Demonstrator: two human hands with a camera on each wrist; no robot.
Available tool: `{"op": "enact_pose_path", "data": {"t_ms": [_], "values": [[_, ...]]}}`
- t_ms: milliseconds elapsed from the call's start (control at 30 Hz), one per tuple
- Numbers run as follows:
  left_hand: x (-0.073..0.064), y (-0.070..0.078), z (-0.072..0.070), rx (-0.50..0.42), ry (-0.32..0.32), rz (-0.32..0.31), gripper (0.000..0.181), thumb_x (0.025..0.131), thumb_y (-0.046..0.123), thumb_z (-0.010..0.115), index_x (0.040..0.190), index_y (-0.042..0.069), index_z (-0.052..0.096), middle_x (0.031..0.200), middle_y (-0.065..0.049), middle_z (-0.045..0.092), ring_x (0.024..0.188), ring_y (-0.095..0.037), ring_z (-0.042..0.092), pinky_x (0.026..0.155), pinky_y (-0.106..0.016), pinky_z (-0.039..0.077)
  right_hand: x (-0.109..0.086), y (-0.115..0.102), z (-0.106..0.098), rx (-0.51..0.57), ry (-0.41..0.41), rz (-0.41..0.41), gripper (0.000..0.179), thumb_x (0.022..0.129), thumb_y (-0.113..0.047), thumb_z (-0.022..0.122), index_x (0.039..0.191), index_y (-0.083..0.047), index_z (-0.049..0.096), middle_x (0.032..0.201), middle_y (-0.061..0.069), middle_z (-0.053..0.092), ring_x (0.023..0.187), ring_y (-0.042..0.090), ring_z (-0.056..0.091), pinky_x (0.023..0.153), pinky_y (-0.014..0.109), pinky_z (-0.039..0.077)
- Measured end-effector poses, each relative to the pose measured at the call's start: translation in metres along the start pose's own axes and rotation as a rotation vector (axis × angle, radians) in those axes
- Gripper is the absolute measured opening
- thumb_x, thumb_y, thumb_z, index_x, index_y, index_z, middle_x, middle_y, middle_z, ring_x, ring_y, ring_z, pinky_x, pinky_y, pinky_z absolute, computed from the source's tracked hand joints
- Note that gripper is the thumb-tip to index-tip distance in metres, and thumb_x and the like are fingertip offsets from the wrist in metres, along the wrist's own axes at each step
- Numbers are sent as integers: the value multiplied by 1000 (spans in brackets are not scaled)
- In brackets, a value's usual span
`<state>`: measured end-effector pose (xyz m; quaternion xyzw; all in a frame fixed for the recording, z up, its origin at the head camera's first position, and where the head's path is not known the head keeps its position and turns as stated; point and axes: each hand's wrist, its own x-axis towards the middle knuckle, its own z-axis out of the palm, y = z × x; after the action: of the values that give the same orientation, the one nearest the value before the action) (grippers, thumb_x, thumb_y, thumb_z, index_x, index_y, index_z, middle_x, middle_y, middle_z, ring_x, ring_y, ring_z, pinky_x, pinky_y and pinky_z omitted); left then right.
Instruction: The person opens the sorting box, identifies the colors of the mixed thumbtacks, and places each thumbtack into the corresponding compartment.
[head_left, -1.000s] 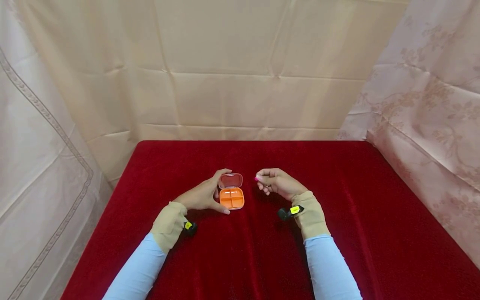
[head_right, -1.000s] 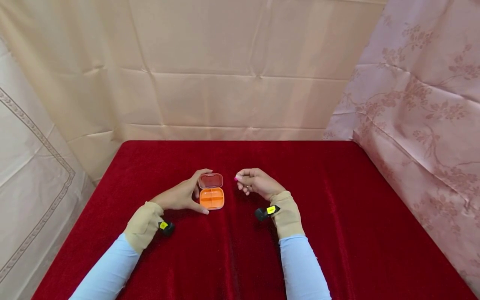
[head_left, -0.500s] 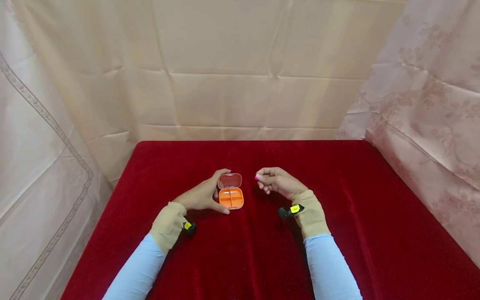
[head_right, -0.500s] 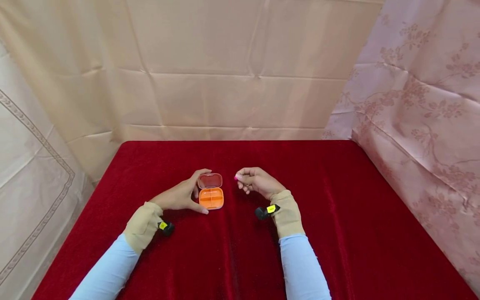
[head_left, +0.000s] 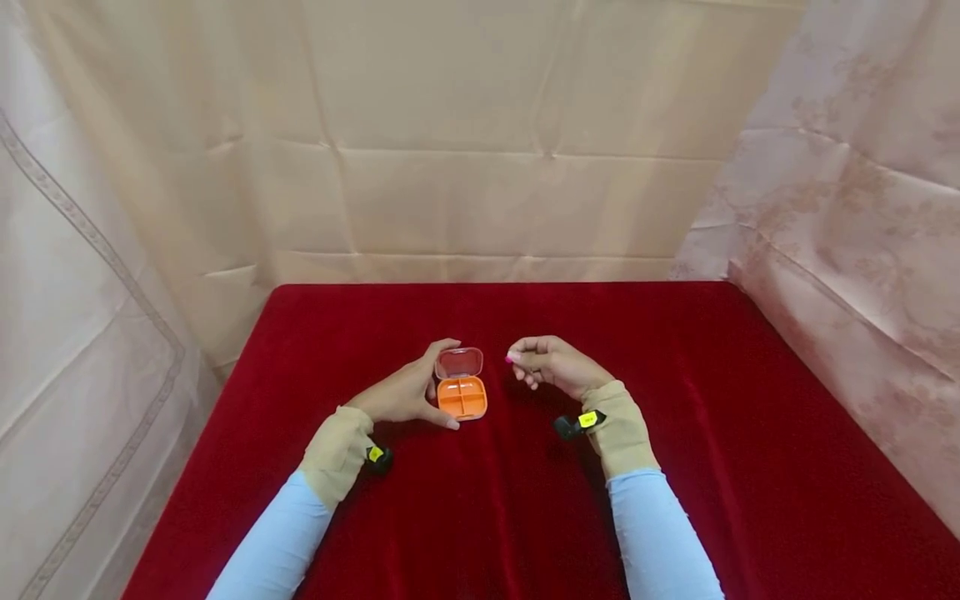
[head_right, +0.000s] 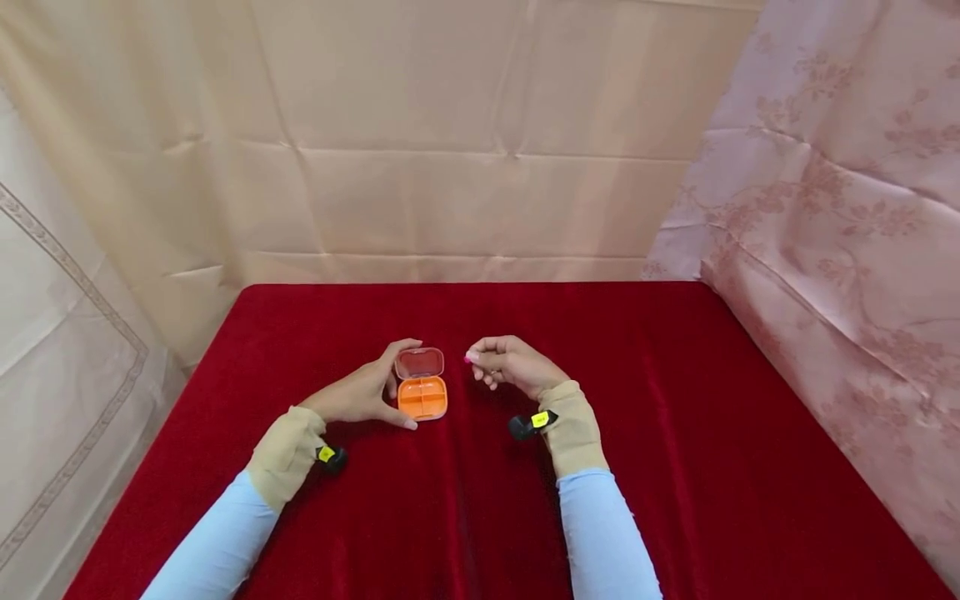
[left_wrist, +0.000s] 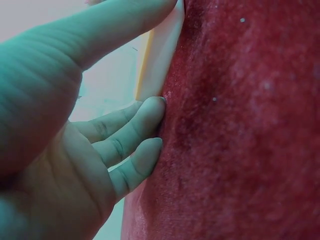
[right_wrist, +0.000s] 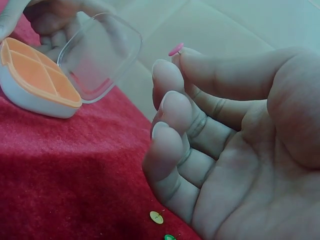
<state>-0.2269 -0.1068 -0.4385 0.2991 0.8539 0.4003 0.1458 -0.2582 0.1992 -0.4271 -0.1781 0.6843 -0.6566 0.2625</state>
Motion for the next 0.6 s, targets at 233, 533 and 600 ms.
{"op": "enact_pose_path", "data": {"t_ms": [233,533,600], "values": [[3,6,-2,2,21,-4,123,71,28,97,161,22,13,106,-5,60,81,-19,60,73,-35,53,0,-5,-2,-21,12,-17,38,105,-11,57,119,23,48,80,7,58,70,14,53,61,24,46],[2,1,-1,-10,-3,-7,123,72,29,97,161,21,13,107,-4,62,79,-18,60,73,-34,52,2,1,2,-2,-4,-6,41,105,-11,58,120,24,46,80,7,58,69,14,53,61,24,47],[1,0,0,-17,-9,-13,122,72,29,97,161,20,14,109,-4,61,80,-18,60,74,-34,52,2,3,3,-5,-1,0,40,105,-11,58,121,24,47,80,7,58,70,14,53,61,24,47]]}}
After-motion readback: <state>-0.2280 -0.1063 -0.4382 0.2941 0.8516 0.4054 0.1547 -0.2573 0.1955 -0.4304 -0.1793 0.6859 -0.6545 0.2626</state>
